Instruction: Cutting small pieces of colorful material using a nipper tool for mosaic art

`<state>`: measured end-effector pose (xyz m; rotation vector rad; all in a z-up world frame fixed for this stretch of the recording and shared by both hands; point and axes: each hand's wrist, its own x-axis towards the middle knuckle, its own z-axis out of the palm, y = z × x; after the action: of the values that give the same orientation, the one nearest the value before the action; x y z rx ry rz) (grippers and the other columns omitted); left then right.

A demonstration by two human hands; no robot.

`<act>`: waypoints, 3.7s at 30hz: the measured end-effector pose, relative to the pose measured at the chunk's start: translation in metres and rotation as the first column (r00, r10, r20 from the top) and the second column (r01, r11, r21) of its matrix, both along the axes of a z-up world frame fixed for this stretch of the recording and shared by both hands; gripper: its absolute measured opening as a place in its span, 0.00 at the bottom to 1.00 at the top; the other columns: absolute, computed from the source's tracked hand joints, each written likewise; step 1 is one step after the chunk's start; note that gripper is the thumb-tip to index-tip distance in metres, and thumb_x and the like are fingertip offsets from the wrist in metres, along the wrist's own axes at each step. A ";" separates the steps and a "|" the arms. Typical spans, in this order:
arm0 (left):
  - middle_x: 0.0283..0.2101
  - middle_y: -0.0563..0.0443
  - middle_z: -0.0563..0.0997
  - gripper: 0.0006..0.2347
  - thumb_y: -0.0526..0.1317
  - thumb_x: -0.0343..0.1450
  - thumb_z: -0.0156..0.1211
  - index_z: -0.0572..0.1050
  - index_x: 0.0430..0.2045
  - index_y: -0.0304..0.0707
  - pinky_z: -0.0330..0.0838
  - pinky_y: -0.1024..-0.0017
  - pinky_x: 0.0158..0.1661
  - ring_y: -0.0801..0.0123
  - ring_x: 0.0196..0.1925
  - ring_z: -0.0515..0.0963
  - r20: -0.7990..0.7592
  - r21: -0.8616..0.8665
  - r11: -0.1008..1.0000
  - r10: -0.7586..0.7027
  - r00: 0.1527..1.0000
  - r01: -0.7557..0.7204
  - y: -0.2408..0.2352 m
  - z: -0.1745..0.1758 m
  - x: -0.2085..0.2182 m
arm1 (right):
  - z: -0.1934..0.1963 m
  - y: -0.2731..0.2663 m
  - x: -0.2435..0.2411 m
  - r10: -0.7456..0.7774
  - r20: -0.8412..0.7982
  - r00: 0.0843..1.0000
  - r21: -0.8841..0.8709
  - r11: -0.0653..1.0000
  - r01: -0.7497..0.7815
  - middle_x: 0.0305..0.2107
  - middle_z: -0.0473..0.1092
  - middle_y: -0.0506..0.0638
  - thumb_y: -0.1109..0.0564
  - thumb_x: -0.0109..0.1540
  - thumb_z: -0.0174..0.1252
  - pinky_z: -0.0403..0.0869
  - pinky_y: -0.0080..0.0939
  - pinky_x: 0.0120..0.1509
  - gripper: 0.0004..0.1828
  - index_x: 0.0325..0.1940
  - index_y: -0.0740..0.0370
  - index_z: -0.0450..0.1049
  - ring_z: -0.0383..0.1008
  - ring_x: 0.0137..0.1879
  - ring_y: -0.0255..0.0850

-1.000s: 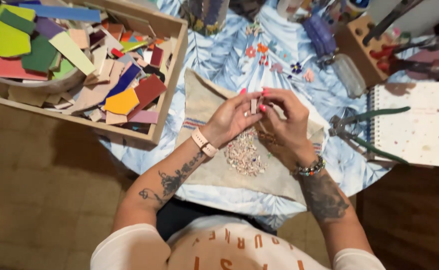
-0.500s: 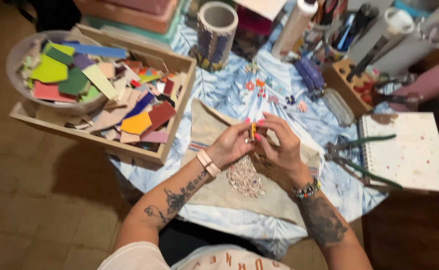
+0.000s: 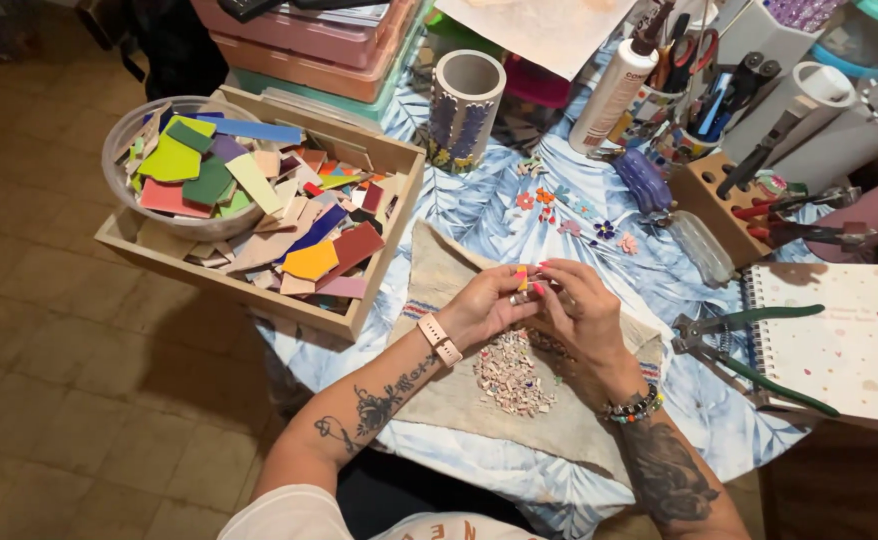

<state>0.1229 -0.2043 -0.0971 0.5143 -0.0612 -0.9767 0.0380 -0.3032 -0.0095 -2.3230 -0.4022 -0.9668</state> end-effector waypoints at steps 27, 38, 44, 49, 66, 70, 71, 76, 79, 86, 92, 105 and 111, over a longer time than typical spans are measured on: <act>0.23 0.51 0.64 0.02 0.35 0.59 0.50 0.66 0.20 0.38 0.70 0.76 0.24 0.73 0.23 0.65 0.172 0.136 0.982 0.108 0.979 -0.132 0.009 0.024 -0.005 | 0.011 0.007 -0.008 -0.014 -0.169 0.986 0.549 0.829 0.106 0.29 0.69 0.57 0.67 0.51 0.60 0.71 0.35 0.38 0.12 0.37 0.68 0.68 0.71 0.35 0.39; 0.15 0.60 0.55 0.07 0.37 0.62 0.49 0.63 0.30 0.35 0.52 0.92 0.12 0.88 0.14 0.53 0.296 0.126 0.987 0.061 0.953 -0.103 0.018 0.052 -0.014 | -0.001 0.001 -0.002 0.181 -0.132 0.975 0.741 0.671 -0.024 0.32 0.68 0.60 0.70 0.52 0.57 0.73 0.33 0.41 0.16 0.40 0.70 0.60 0.71 0.39 0.38; 0.09 0.60 0.56 0.11 0.44 0.64 0.55 0.67 0.27 0.36 0.47 0.90 0.10 0.85 0.09 0.54 0.549 0.231 0.941 0.083 0.832 -0.246 0.028 0.069 -0.019 | 0.001 0.003 -0.002 0.185 -0.142 0.972 0.720 0.694 -0.027 0.32 0.68 0.59 0.70 0.51 0.57 0.72 0.31 0.41 0.16 0.40 0.71 0.60 0.70 0.38 0.38; 0.20 0.50 0.70 0.07 0.45 0.64 0.53 0.72 0.25 0.42 0.61 0.76 0.29 0.73 0.25 0.68 0.810 0.337 0.834 -0.020 0.586 -0.438 0.032 0.066 -0.020 | -0.001 0.002 0.000 0.184 -0.152 0.971 0.681 0.731 -0.033 0.31 0.69 0.58 0.68 0.51 0.59 0.71 0.31 0.41 0.16 0.40 0.70 0.62 0.70 0.38 0.37; 0.19 0.57 0.66 0.07 0.42 0.66 0.51 0.70 0.23 0.39 0.60 0.83 0.20 0.81 0.16 0.62 0.829 0.298 0.846 0.000 0.560 -0.441 0.022 0.056 -0.013 | 0.001 -0.008 -0.003 0.183 -0.110 0.977 0.683 0.728 -0.059 0.28 0.70 0.53 0.65 0.51 0.59 0.71 0.29 0.38 0.14 0.39 0.68 0.67 0.69 0.34 0.33; 0.20 0.60 0.62 0.07 0.42 0.66 0.50 0.69 0.23 0.38 0.58 0.87 0.17 0.85 0.15 0.60 0.784 0.314 0.857 0.008 0.621 -0.408 0.022 0.066 -0.020 | 0.001 -0.012 -0.004 0.195 -0.132 0.972 0.667 0.742 -0.058 0.27 0.70 0.54 0.64 0.50 0.60 0.72 0.31 0.37 0.14 0.39 0.67 0.68 0.69 0.33 0.35; 0.20 0.61 0.62 0.07 0.42 0.66 0.50 0.69 0.23 0.38 0.57 0.87 0.17 0.86 0.16 0.59 0.773 0.324 0.854 0.009 0.634 -0.408 0.023 0.071 -0.023 | 0.002 -0.012 -0.005 0.204 -0.151 0.967 0.662 0.748 -0.054 0.27 0.70 0.54 0.64 0.50 0.60 0.72 0.31 0.36 0.13 0.38 0.67 0.69 0.70 0.33 0.35; 0.20 0.60 0.61 0.07 0.41 0.67 0.50 0.69 0.23 0.37 0.55 0.88 0.15 0.86 0.14 0.58 0.765 0.313 0.868 0.009 0.644 -0.385 0.022 0.060 -0.018 | 0.000 -0.014 -0.005 0.194 -0.149 0.970 0.643 0.764 -0.054 0.27 0.70 0.56 0.65 0.50 0.59 0.73 0.32 0.35 0.11 0.36 0.67 0.70 0.70 0.33 0.38; 0.20 0.60 0.60 0.07 0.41 0.67 0.50 0.69 0.23 0.36 0.55 0.88 0.15 0.87 0.13 0.57 0.762 0.304 0.874 0.014 0.647 -0.378 0.022 0.062 -0.018 | -0.001 -0.013 -0.005 0.201 -0.147 0.968 0.658 0.751 -0.056 0.26 0.70 0.55 0.65 0.50 0.59 0.73 0.31 0.35 0.11 0.36 0.66 0.70 0.69 0.33 0.36; 0.20 0.60 0.58 0.07 0.40 0.67 0.48 0.68 0.24 0.34 0.54 0.87 0.15 0.85 0.13 0.56 0.747 0.321 0.875 0.001 0.665 -0.362 0.023 0.067 -0.022 | 0.003 -0.013 -0.005 0.181 -0.138 0.974 0.623 0.780 -0.057 0.23 0.69 0.55 0.64 0.51 0.59 0.73 0.31 0.31 0.09 0.34 0.66 0.71 0.70 0.30 0.36; 0.17 0.61 0.59 0.07 0.41 0.67 0.49 0.70 0.24 0.36 0.53 0.87 0.15 0.87 0.13 0.57 0.775 0.288 0.876 0.026 0.632 -0.388 0.020 0.067 -0.020 | 0.004 -0.015 -0.004 0.172 -0.131 0.976 0.577 0.814 -0.066 0.23 0.69 0.53 0.62 0.51 0.60 0.72 0.30 0.32 0.08 0.33 0.65 0.72 0.70 0.30 0.36; 0.20 0.51 0.71 0.08 0.45 0.65 0.51 0.71 0.24 0.41 0.63 0.76 0.20 0.75 0.16 0.66 0.852 0.330 0.788 -0.012 0.523 -0.520 0.022 0.048 -0.014 | -0.004 -0.008 0.001 0.225 -0.134 0.965 0.490 0.861 -0.133 0.28 0.69 0.55 0.60 0.52 0.59 0.71 0.34 0.37 0.09 0.33 0.67 0.72 0.71 0.35 0.40; 0.23 0.53 0.76 0.11 0.51 0.64 0.48 0.72 0.21 0.47 0.67 0.72 0.28 0.65 0.24 0.74 0.870 0.404 0.730 -0.121 0.477 -0.552 0.029 0.069 -0.022 | -0.003 -0.002 0.001 0.159 -0.139 0.978 0.404 0.910 -0.091 0.29 0.68 0.56 0.64 0.49 0.61 0.71 0.34 0.38 0.09 0.32 0.68 0.72 0.70 0.35 0.40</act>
<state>0.1009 -0.1749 -0.0284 1.6346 -0.5720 -0.3180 0.0389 -0.3049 -0.0124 -1.9640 -0.2541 -0.7056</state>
